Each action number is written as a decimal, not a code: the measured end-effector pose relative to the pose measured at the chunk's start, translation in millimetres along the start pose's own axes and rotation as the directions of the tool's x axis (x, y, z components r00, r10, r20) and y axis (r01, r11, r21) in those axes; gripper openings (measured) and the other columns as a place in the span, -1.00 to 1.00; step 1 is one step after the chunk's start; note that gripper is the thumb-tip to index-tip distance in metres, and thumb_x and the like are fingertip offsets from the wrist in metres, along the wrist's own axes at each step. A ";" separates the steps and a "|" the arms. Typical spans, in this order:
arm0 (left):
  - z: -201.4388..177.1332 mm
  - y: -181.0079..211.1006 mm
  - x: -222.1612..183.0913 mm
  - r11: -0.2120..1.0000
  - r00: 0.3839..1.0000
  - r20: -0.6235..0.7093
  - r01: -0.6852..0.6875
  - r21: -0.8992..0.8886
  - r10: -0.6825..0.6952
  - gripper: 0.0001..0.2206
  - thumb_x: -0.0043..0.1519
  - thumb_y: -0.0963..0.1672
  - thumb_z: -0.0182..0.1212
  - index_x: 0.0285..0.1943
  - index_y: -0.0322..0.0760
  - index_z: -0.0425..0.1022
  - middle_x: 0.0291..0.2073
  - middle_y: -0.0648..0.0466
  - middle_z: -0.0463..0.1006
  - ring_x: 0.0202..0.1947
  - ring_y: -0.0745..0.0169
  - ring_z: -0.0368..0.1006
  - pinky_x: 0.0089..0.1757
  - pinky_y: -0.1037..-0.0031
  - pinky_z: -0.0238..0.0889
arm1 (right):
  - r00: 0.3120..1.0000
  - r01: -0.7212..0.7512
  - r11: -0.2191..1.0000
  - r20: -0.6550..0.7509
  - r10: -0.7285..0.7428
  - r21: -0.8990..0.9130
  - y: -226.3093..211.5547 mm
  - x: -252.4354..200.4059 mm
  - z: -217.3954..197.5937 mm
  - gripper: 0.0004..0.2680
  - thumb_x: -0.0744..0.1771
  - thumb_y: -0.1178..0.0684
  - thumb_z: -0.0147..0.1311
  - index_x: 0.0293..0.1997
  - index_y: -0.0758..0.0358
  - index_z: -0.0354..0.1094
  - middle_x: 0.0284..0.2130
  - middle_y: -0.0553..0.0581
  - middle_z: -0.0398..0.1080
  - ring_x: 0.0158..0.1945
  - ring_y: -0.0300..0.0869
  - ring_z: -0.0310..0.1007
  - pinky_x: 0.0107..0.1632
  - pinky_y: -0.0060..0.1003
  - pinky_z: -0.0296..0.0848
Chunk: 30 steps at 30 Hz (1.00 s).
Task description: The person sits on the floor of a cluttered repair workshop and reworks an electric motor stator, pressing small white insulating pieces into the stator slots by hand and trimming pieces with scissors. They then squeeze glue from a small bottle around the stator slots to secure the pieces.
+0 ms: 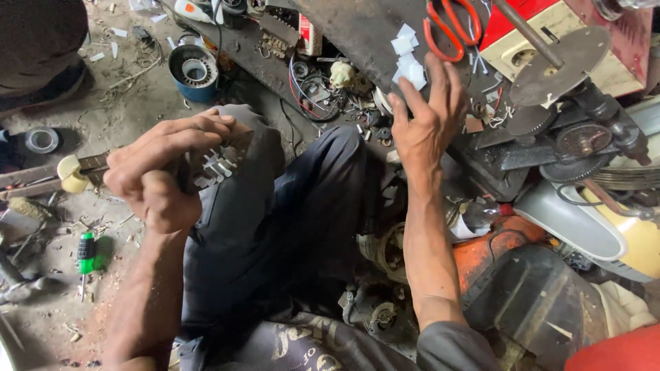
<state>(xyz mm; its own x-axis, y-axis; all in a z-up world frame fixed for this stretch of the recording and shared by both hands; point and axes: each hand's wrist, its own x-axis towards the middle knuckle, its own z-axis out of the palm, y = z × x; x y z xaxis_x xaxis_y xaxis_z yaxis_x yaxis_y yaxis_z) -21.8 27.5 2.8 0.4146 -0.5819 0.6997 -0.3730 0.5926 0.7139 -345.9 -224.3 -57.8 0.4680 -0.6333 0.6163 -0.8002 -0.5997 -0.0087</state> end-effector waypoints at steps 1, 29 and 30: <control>-1.0 -0.5 0.1 1.000 1.000 0.001 -0.005 0.010 0.005 -0.43 0.62 -0.07 -0.22 -0.16 -0.72 0.62 -0.12 -0.53 0.71 -0.08 -0.45 0.78 0.04 0.02 0.70 | 0.996 0.060 0.998 -0.068 -0.063 -0.036 -1.0 -1.5 7.5 -0.78 0.34 0.02 0.78 0.06 0.00 0.87 0.50 0.07 0.45 0.53 0.05 0.27 0.43 0.14 0.26; 4.5 -22.0 15.8 0.986 0.978 0.206 0.034 -0.162 0.000 -0.84 0.47 -0.21 0.40 -0.16 -0.49 0.76 -0.34 -0.13 0.73 -0.20 -0.19 0.78 0.29 -0.32 0.41 | 0.961 0.276 0.351 -0.246 -0.129 0.895 -192.6 37.1 -72.0 -0.65 0.34 0.19 0.59 0.25 0.42 0.63 -0.01 0.34 0.66 -0.08 0.02 0.74 0.09 -0.05 0.78; 5.0 -20.1 16.6 0.985 0.977 0.213 0.045 -0.166 -0.009 -0.84 0.47 -0.21 0.40 -0.15 -0.47 0.76 -0.35 -0.11 0.73 -0.20 -0.18 0.79 0.29 -0.33 0.41 | 0.963 0.260 0.331 -0.220 -0.156 0.907 -191.1 39.4 -74.1 -0.67 0.34 0.22 0.58 0.23 0.42 0.64 -0.02 0.34 0.65 -0.10 0.02 0.73 0.06 -0.02 0.78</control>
<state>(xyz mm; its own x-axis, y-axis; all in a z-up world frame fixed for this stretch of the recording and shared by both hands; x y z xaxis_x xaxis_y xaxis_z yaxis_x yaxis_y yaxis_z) -11.5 3.1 0.2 0.2314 -0.6927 0.6831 -0.2112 0.6497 0.7303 -202.3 -98.4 26.5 0.4927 -0.4093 0.7680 0.1976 -0.8069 -0.5567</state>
